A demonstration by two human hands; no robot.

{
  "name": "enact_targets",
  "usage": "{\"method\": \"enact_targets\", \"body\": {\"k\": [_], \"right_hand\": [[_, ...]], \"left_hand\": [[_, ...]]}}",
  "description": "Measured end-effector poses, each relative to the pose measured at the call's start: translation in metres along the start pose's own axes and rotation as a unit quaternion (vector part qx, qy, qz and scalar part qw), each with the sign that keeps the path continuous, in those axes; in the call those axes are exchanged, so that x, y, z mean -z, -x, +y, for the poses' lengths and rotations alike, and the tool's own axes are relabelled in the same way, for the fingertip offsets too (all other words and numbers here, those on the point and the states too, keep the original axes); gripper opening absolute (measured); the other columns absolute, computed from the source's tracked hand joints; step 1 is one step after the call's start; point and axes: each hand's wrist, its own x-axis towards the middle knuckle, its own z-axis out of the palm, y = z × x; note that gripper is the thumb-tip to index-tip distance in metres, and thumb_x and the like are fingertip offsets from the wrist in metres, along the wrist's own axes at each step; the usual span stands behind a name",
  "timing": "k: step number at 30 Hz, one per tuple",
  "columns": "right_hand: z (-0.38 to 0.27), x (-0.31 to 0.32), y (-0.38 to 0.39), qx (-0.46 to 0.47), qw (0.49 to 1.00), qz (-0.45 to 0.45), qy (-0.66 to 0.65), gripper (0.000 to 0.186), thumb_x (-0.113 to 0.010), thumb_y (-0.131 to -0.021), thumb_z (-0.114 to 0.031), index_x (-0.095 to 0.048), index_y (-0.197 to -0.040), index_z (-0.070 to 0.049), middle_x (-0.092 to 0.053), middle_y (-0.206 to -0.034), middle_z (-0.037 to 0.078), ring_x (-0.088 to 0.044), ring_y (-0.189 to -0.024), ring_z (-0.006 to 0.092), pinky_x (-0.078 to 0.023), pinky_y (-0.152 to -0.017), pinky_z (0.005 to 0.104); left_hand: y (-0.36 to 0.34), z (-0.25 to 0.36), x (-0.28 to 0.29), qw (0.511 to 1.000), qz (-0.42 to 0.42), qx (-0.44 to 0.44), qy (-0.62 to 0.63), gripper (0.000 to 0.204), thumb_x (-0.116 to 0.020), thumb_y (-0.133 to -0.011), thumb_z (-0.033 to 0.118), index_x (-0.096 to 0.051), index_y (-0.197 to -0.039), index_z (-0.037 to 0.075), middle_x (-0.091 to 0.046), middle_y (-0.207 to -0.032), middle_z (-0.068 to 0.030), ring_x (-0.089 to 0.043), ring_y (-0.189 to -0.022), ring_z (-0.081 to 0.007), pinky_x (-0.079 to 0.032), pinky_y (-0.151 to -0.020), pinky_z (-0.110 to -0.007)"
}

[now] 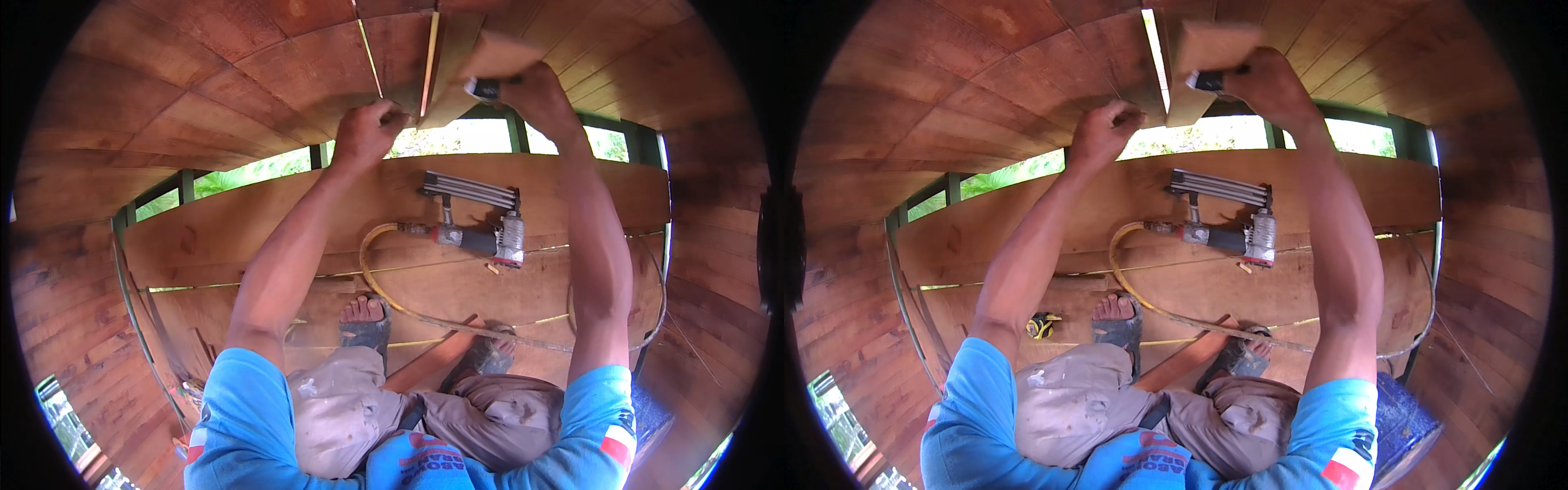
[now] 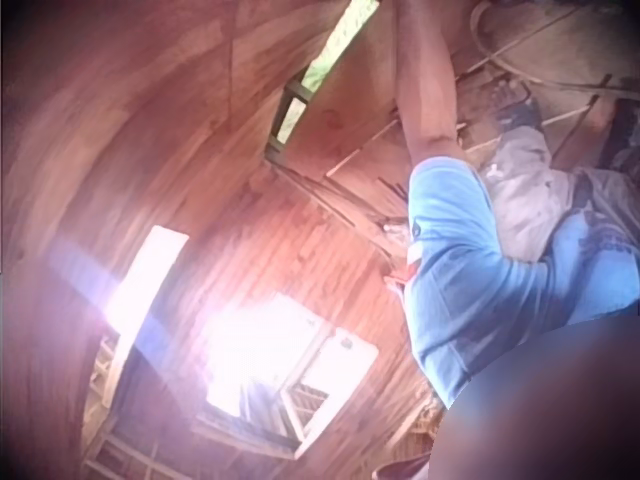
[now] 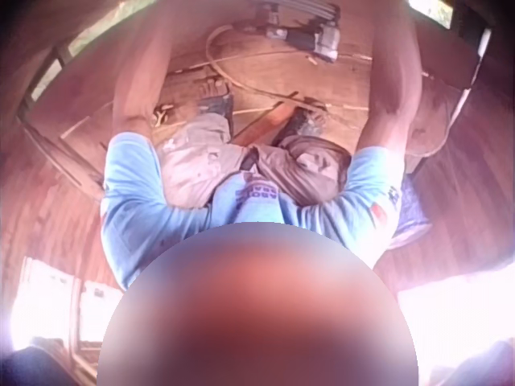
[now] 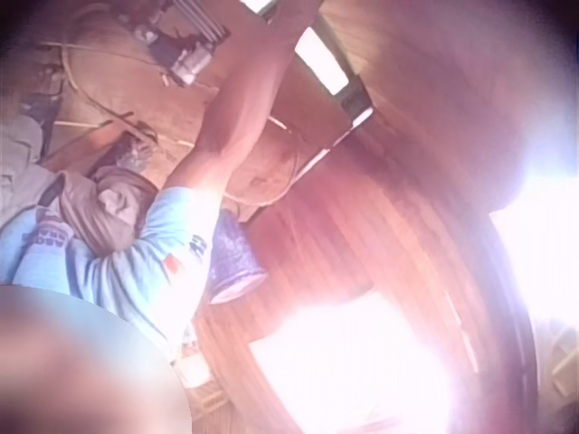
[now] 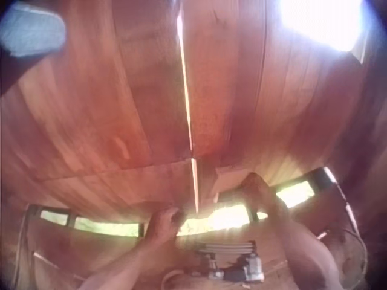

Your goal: The person installs wooden panels on a ceiling using a nail gun. They position each panel, align it with existing panels, and secure it with nails. The person moves around the structure to reach different sections of the ceiling.

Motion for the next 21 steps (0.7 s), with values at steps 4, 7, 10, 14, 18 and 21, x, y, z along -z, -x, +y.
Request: {"method": "enact_targets", "body": {"k": [4, 7, 10, 14, 18, 21], "right_hand": [[-0.007, 0.009, 0.058, 0.092, 0.938, -0.062, -0.329, 0.038, -0.078, -0.079, -0.017, -0.069, -0.110, 0.003, -0.068, -0.111, 0.011, -0.065, -0.101, 0.0197, -0.053, -0.087, 0.0350], [-0.013, 0.013, 0.100, 0.018, 0.956, -0.076, -0.281, 0.056, -0.087, -0.068, -0.022, -0.071, -0.116, 0.000, -0.065, -0.122, 0.012, -0.062, -0.115, 0.0220, -0.052, -0.098, 0.0370], [-0.013, 0.010, 0.116, 0.043, 0.982, -0.062, -0.176, 0.060, -0.089, -0.060, -0.018, -0.071, -0.115, -0.004, -0.066, -0.119, 0.011, -0.062, -0.114, 0.0220, -0.049, -0.100, 0.0360], [-0.016, 0.008, 0.121, 0.045, 0.989, -0.041, -0.134, 0.056, -0.088, -0.059, -0.011, -0.071, -0.112, -0.003, -0.066, -0.117, 0.009, -0.062, -0.113, 0.0224, -0.048, -0.101, 0.0351], [-0.020, 0.004, 0.118, 0.035, 0.995, -0.019, -0.086, 0.050, -0.084, -0.062, -0.002, -0.070, -0.110, -0.001, -0.066, -0.116, 0.009, -0.062, -0.111, 0.0207, -0.049, -0.098, 0.0338], [-0.020, -0.004, 0.102, -0.013, 0.996, 0.027, -0.086, 0.042, -0.080, -0.069, 0.000, -0.070, -0.110, -0.002, -0.067, -0.111, 0.007, -0.063, -0.103, 0.0168, -0.050, -0.092, 0.0303]], "left_hand": [[0.015, -0.008, -0.015, 0.996, -0.085, 0.037, 0.006, 0.023, -0.074, -0.087, 0.024, -0.073, -0.099, 0.004, -0.074, -0.090, -0.0159, -0.073, -0.085, -0.0309, -0.055, -0.076, -0.040], [0.021, -0.017, -0.017, 0.991, -0.107, 0.073, -0.035, 0.030, -0.075, -0.089, 0.025, -0.072, -0.106, 0.001, -0.074, -0.094, -0.0136, -0.071, -0.083, -0.0209, -0.053, -0.077, -0.034], [0.021, -0.025, -0.018, 0.991, -0.108, 0.074, -0.033, 0.030, -0.074, -0.089, 0.025, -0.072, -0.108, 0.001, -0.075, -0.095, -0.0139, -0.072, -0.086, -0.0218, -0.054, -0.078, -0.034], [0.021, -0.030, -0.023, 0.990, -0.117, 0.071, -0.031, 0.030, -0.074, -0.090, 0.024, -0.072, -0.110, 0.001, -0.075, -0.097, -0.0144, -0.073, -0.090, -0.0232, -0.055, -0.080, -0.034], [0.022, -0.030, -0.027, 0.991, -0.123, 0.050, -0.027, 0.029, -0.073, -0.090, 0.023, -0.072, -0.109, 0.000, -0.075, -0.097, -0.0145, -0.073, -0.088, -0.0237, -0.055, -0.080, -0.034], [0.020, -0.023, -0.029, 0.992, -0.120, 0.041, -0.023, 0.029, -0.073, -0.090, 0.023, -0.072, -0.108, -0.001, -0.075, -0.096, -0.0146, -0.074, -0.087, -0.0236, -0.056, -0.080, -0.033]]}}
